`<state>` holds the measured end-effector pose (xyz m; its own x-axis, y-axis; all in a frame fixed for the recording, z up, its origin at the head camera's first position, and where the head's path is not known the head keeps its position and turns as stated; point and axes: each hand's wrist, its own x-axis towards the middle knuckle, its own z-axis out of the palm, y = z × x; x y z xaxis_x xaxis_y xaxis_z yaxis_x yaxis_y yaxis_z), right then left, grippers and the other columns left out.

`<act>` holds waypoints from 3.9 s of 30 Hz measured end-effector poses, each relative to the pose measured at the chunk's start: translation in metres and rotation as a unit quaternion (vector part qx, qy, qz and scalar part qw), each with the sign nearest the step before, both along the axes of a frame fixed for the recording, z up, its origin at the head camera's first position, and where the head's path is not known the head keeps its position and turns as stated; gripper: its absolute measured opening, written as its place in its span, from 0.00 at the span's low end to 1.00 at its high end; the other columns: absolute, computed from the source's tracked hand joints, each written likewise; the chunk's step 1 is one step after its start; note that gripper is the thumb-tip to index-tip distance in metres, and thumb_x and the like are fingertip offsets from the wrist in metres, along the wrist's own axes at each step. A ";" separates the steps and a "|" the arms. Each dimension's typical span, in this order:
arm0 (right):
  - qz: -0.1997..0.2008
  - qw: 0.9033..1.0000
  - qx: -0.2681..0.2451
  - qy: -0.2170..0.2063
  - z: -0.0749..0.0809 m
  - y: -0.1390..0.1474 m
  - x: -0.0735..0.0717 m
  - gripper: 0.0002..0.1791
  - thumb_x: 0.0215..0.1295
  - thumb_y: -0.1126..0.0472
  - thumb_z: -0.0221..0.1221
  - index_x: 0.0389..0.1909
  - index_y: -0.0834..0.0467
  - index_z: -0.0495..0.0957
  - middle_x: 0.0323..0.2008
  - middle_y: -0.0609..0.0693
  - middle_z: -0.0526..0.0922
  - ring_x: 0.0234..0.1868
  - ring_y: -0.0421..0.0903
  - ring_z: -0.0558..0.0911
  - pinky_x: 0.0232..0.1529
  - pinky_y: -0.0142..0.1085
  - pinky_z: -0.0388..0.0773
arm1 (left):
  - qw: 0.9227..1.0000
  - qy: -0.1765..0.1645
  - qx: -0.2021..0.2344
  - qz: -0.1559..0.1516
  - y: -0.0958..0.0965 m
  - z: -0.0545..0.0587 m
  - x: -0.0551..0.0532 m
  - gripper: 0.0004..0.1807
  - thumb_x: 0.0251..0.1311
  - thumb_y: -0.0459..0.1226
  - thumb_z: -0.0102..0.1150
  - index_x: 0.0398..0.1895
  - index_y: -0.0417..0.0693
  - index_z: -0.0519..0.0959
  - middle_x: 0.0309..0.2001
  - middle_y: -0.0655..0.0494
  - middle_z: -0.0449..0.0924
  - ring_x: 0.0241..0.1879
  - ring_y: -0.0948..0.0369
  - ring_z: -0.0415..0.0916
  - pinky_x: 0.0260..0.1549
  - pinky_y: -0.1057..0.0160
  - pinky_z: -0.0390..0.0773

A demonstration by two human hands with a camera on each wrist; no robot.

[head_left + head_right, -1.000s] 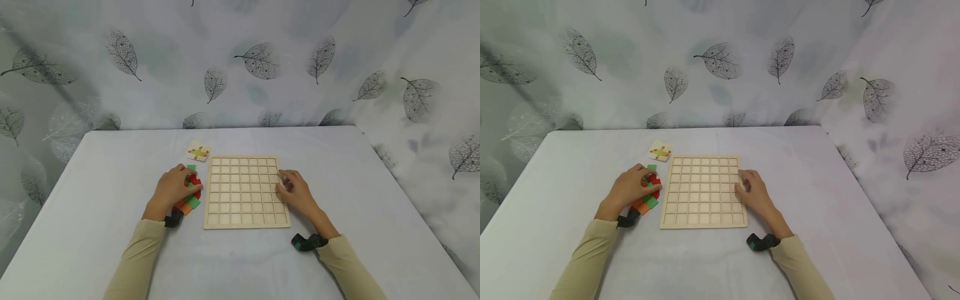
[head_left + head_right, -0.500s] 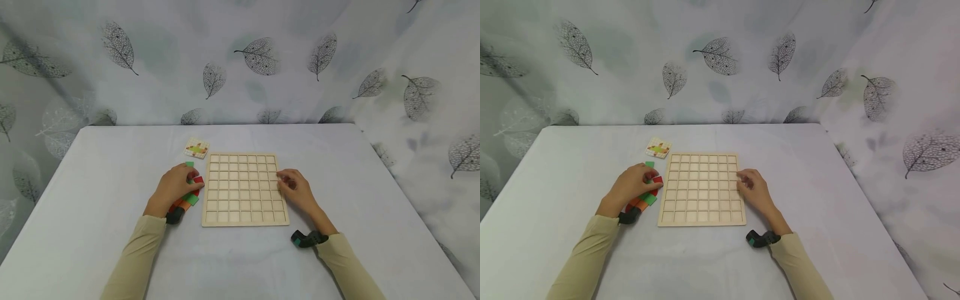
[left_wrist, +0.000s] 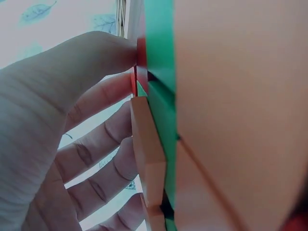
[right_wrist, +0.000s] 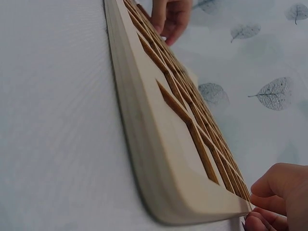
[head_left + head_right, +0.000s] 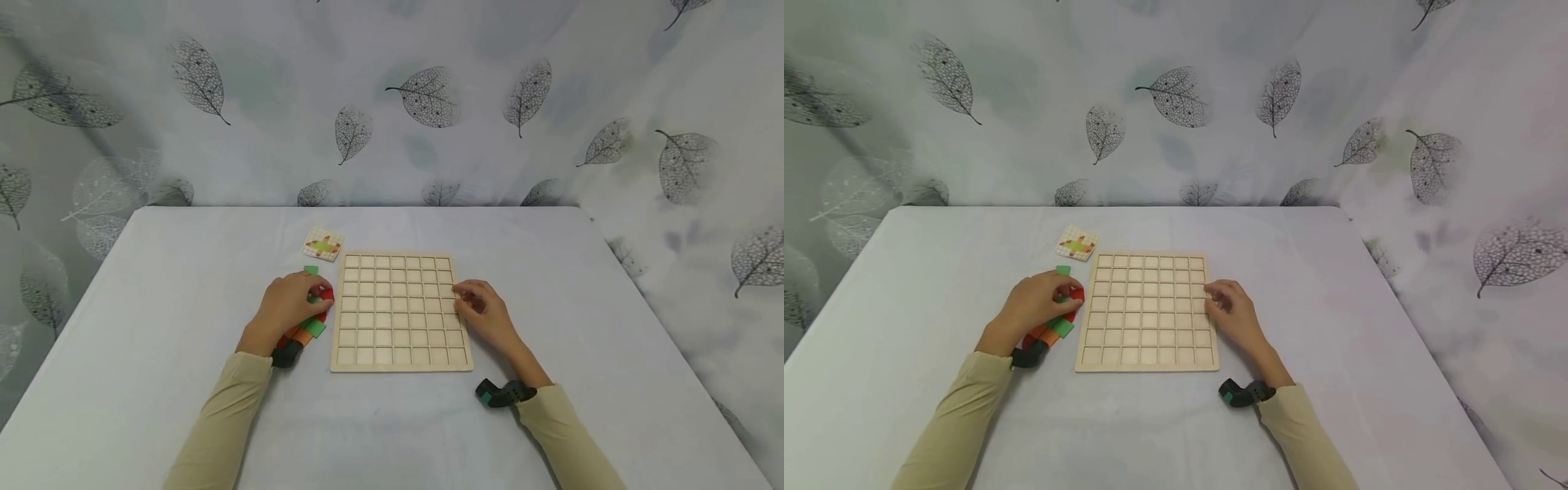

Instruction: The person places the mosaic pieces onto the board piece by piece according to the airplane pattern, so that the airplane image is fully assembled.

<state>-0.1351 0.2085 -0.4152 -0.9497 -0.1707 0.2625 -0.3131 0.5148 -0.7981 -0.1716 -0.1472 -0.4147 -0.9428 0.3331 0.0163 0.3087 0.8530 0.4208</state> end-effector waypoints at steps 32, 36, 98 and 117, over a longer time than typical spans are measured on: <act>0.008 1.000 -0.004 -0.010 -0.001 0.001 -0.001 0.15 0.63 0.76 0.57 0.51 0.76 0.76 0.53 0.71 0.73 0.45 0.62 0.75 0.42 0.26 0.73 | 1.000 -0.001 0.004 0.003 -0.005 0.001 0.002 0.14 0.57 0.47 0.67 0.41 0.49 0.82 0.39 0.52 0.79 0.39 0.54 0.76 0.44 0.46 0.70; 0.007 1.000 -0.002 -0.014 -0.001 0.000 0.000 0.15 0.63 0.76 0.57 0.51 0.76 0.76 0.53 0.71 0.73 0.45 0.62 0.75 0.42 0.26 0.73 | 0.999 -0.016 0.023 0.023 -0.006 0.001 0.003 0.21 0.54 0.48 0.69 0.45 0.44 0.81 0.39 0.51 0.80 0.41 0.54 0.76 0.47 0.48 0.70; 0.008 0.999 -0.025 -0.029 0.004 0.006 -0.001 0.16 0.61 0.77 0.58 0.51 0.78 0.75 0.49 0.72 0.74 0.45 0.63 0.75 0.44 0.38 0.77 | 0.994 0.073 0.030 -0.073 0.053 0.022 0.002 0.13 0.58 0.35 0.60 0.47 0.43 0.81 0.42 0.49 0.78 0.37 0.55 0.81 0.34 0.59 0.79; 0.005 0.999 -0.023 -0.027 0.004 0.005 -0.001 0.16 0.61 0.77 0.58 0.51 0.78 0.75 0.49 0.71 0.74 0.45 0.62 0.75 0.44 0.40 0.77 | 0.989 0.097 0.018 -0.108 0.080 0.021 -0.006 0.13 0.59 0.38 0.63 0.47 0.45 0.82 0.42 0.51 0.78 0.37 0.57 0.80 0.37 0.52 0.75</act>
<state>-0.1357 0.2137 -0.4116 -0.9612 -0.1695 0.2178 -0.2733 0.4744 -0.8368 -0.1779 -0.0668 -0.3933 -0.8273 0.5226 0.2060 0.5605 0.7438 0.3642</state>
